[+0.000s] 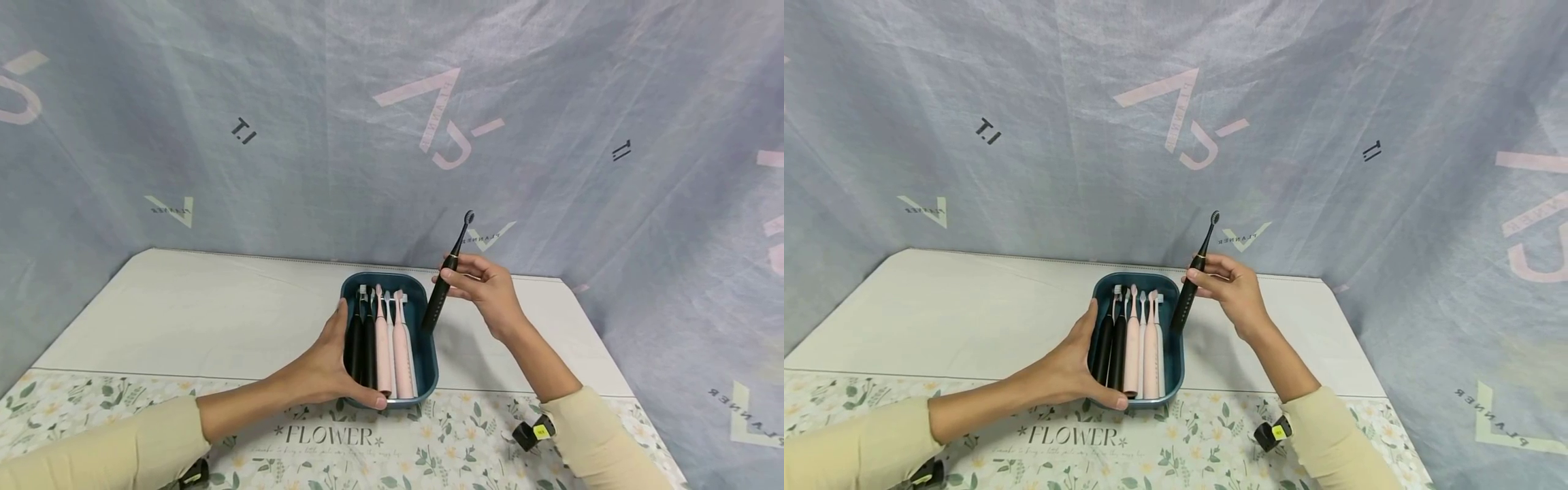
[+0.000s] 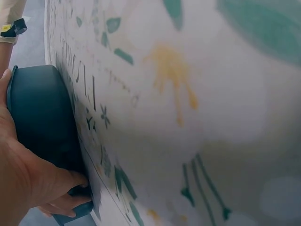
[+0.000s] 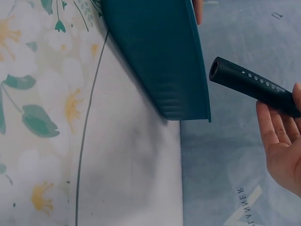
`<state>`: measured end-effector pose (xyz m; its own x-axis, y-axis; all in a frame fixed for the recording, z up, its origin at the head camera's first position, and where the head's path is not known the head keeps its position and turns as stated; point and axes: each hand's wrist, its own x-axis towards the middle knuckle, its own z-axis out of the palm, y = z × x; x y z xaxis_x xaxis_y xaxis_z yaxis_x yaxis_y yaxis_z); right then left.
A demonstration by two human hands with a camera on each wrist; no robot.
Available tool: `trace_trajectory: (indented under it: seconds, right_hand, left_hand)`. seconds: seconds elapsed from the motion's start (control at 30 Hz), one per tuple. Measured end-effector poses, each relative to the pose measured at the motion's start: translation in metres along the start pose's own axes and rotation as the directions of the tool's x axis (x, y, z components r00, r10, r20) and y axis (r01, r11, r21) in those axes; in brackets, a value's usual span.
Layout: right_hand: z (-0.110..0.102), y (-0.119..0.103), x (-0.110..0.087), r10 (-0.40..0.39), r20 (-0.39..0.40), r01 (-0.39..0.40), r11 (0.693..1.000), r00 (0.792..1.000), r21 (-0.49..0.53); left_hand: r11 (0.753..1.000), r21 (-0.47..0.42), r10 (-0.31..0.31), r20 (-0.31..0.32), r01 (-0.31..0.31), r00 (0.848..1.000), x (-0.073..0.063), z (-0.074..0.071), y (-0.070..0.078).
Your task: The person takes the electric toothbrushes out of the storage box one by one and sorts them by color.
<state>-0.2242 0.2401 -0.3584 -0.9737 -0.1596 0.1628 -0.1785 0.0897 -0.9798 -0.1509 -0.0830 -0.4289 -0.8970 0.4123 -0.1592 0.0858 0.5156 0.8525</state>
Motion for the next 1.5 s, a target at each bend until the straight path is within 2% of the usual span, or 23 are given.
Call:
trace_trajectory:
  seconds: [0.33, 0.6, 0.83, 1.2, 1.5]
  right_hand:
    - [-0.008, -0.009, 0.002, -0.008, -0.003, 0.008, 1.000, 1.000, -0.013]
    - [-0.018, -0.014, 0.004, -0.010, -0.029, 0.010, 1.000, 1.000, -0.015]
    - [-0.027, -0.014, 0.010, -0.023, -0.050, 0.021, 0.999, 0.999, -0.030]
    - [-0.049, -0.006, 0.016, -0.019, -0.094, 0.015, 0.999, 0.995, -0.036]
    - [-0.067, 0.005, 0.020, 0.010, -0.134, -0.007, 1.000, 0.991, 0.020]
  left_hand:
    - [0.999, 0.035, -0.004, 0.010, 0.003, 1.000, 0.003, -0.004, -0.002]
    - [0.999, 0.048, 0.014, -0.006, -0.013, 1.000, 0.005, -0.004, -0.002]
    - [1.000, 0.024, -0.016, 0.004, 0.016, 1.000, 0.005, -0.003, -0.001]
    - [0.999, 0.049, -0.022, 0.014, 0.022, 1.000, 0.007, -0.003, -0.002]
    - [0.999, 0.029, -0.024, 0.013, 0.024, 1.000, 0.006, -0.003, -0.001]
